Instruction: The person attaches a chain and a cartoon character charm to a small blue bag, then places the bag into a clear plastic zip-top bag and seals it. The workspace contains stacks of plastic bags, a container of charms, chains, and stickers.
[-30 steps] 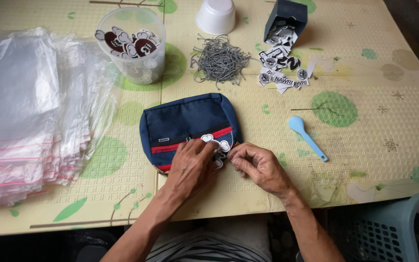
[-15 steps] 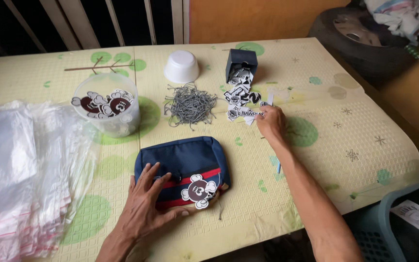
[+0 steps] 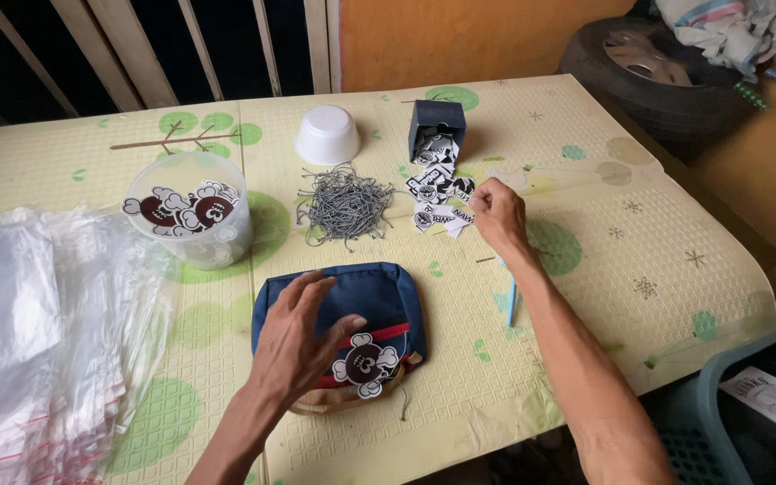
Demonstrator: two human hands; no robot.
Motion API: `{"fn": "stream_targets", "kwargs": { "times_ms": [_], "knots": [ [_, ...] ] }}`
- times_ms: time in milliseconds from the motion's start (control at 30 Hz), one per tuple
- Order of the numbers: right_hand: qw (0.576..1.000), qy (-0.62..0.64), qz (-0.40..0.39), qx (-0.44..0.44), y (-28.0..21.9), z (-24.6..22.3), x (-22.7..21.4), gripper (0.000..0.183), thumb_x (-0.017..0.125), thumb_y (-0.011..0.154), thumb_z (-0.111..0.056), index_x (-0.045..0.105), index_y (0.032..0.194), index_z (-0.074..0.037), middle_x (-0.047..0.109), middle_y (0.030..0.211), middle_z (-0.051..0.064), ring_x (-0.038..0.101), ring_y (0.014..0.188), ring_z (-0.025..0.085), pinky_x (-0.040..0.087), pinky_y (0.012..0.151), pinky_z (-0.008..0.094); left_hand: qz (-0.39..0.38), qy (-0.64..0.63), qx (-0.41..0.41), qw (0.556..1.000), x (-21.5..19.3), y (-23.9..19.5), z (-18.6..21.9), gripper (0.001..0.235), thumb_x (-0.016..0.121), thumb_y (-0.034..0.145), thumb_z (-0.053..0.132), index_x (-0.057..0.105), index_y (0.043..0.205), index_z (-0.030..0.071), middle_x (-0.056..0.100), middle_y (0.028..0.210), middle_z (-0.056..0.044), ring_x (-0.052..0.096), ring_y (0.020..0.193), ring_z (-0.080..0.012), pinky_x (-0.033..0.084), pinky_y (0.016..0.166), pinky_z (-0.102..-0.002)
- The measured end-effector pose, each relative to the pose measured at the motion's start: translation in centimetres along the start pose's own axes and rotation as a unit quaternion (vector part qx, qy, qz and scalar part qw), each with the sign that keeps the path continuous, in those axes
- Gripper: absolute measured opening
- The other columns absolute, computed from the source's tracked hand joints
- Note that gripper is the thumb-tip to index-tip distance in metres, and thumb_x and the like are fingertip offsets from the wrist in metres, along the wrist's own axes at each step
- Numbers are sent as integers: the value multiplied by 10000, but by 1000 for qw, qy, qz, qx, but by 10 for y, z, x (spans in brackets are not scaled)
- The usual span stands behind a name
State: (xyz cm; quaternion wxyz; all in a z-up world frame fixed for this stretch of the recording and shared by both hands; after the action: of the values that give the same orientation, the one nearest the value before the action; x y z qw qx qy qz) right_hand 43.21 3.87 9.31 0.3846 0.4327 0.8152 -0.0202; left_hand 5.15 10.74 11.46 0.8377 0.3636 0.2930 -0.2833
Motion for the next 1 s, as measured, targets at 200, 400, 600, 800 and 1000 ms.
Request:
{"fn": "stream_targets", "kwargs": {
  "times_ms": [200,400,600,800,1000],
  "knots": [
    [958,255,-125,-44,-49,-76,-10,152,622,968,-26,718,1080,10,678,813,71,638,718,99,584,617,193,10,-289,-175,941,10,25,12,297,730,914,419,761,1082,176,812,984,-73,803,951,-273,654,860,-391],
    [899,348,-255,-73,-119,-135,12,123,705,924,-6,738,1001,85,682,691,112,683,609,125,634,553,254,32,-562,-252,787,36,36,17,533,842,839,228,659,1232,-80,744,985,-198,748,886,-227,649,794,-334],
    [784,545,-294,45,-146,-120,52,136,742,894,-1,676,995,62,692,733,167,728,614,208,649,544,314,15,-695,-322,643,58,7,-8,287,785,873,47,658,1105,-64,731,833,-155,771,712,-226,672,661,-306],
    [720,612,-282,165,-160,-109,95,135,743,924,-95,637,987,-42,706,798,113,730,669,176,651,598,295,51,-701,-312,639,60,-11,-10,274,794,880,75,701,1103,-53,722,822,-110,723,682,-148,637,642,-229],
    [765,585,-224,149,-172,-127,83,112,714,946,-71,679,1029,-3,743,839,159,750,716,207,668,647,329,119,-577,-264,763,21,-22,-8,356,841,823,54,708,1127,-76,786,847,-155,720,700,-124,634,666,-231]
  ]
}}
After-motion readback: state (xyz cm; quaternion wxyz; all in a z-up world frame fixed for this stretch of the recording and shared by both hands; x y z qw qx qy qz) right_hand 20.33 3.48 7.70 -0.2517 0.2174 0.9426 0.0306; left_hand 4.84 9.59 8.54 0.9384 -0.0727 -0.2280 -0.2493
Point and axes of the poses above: each hand's wrist, its own y-axis towards the middle knuckle, its own x-axis out of the palm, z = x × y, the point moved 8 cm from there along y, towards the middle knuckle
